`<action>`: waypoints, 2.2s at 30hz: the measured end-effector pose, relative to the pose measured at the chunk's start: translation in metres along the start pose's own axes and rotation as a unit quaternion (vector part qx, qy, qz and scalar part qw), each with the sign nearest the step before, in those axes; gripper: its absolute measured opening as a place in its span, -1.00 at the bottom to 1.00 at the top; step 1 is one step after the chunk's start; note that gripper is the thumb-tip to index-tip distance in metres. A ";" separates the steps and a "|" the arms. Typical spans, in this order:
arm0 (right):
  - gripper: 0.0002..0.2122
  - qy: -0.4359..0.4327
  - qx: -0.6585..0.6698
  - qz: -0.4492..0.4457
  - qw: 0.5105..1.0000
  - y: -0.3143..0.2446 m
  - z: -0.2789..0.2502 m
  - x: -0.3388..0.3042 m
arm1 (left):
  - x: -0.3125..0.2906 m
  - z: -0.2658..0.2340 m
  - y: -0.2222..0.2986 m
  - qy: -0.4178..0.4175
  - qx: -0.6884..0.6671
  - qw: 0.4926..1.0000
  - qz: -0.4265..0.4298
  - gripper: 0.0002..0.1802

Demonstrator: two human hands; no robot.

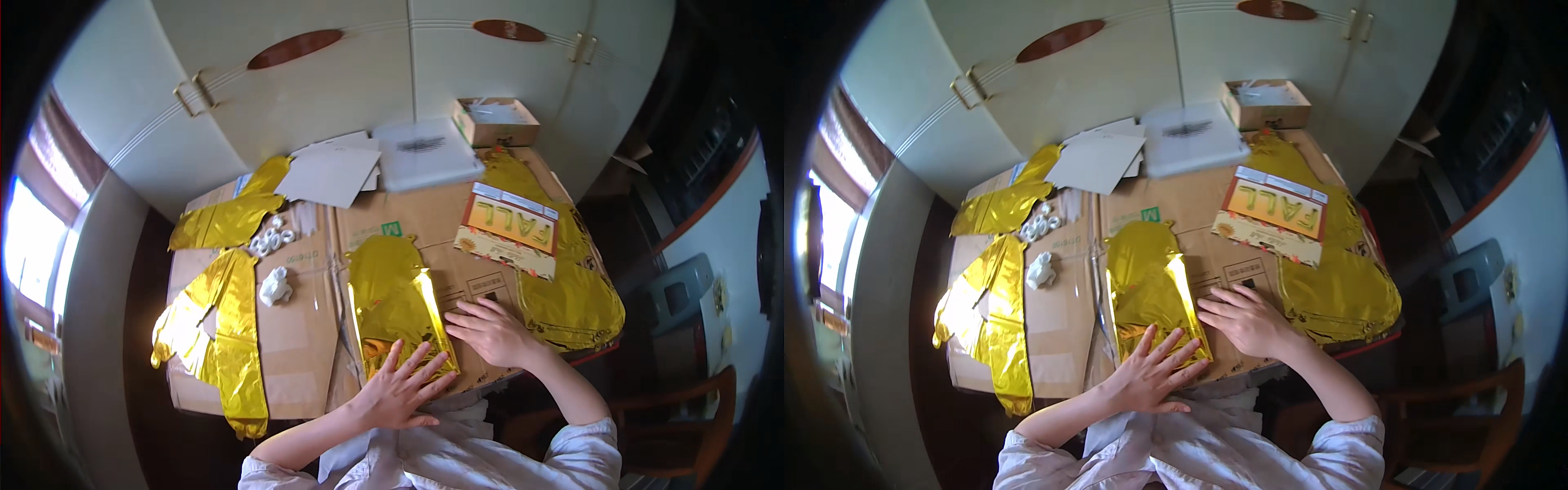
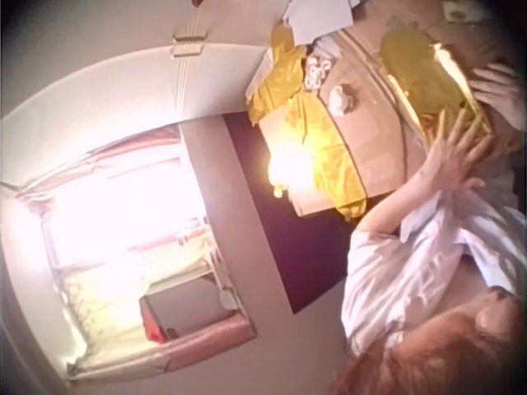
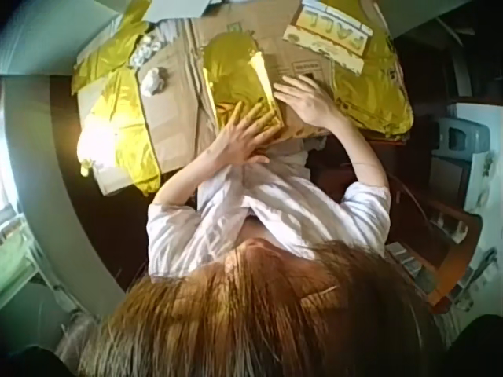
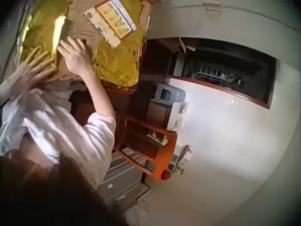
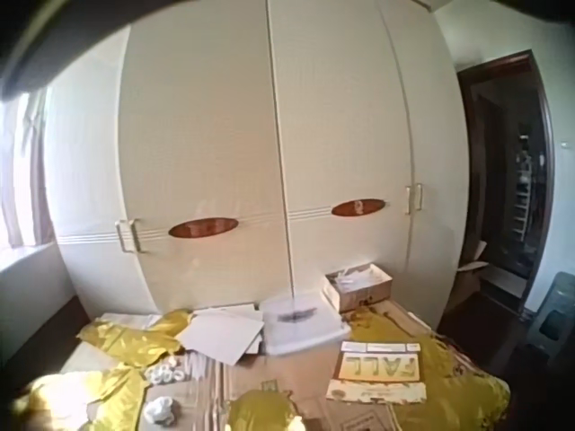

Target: Folding gold foil decorations and inserting them into plastic retail packaging with cardboard backing.

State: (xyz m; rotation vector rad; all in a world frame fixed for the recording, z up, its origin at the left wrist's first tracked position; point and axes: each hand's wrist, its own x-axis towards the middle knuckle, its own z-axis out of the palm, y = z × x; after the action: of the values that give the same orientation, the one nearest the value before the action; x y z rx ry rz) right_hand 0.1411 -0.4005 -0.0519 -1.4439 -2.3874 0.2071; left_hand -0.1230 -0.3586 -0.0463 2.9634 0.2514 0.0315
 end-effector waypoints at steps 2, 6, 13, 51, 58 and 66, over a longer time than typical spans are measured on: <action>-0.70 0.018 -0.002 0.003 1.000 -0.007 -0.002 -0.003 | -0.003 0.001 0.001 -0.007 0.003 1.000 -0.008 -0.11; -0.73 0.059 0.017 -0.004 0.998 -0.018 -0.007 0.003 | -0.005 0.006 0.000 0.008 -0.001 1.000 -0.009 -0.09; -0.71 0.053 0.014 -0.083 0.995 -0.030 -0.002 0.069 | -0.006 0.006 -0.002 -0.001 0.006 1.000 -0.013 -0.11; -0.70 -0.045 0.006 -0.142 0.989 -0.088 0.042 0.101 | -0.017 0.030 -0.005 0.055 -0.149 0.987 -0.013 -0.21; -0.72 0.016 0.087 -0.127 0.988 -0.064 0.046 0.113 | -0.011 0.016 -0.004 0.007 -0.076 0.997 -0.013 -0.11; -0.80 0.010 0.107 0.154 0.982 -0.032 0.055 0.178 | -0.009 0.007 -0.005 0.004 -0.024 1.000 -0.011 -0.07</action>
State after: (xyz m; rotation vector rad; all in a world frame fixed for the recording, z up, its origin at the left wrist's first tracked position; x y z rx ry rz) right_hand 0.0192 -0.2561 -0.0557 -1.6916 -2.0412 0.5051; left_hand -0.1325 -0.3560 -0.0544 2.9125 0.2792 0.0463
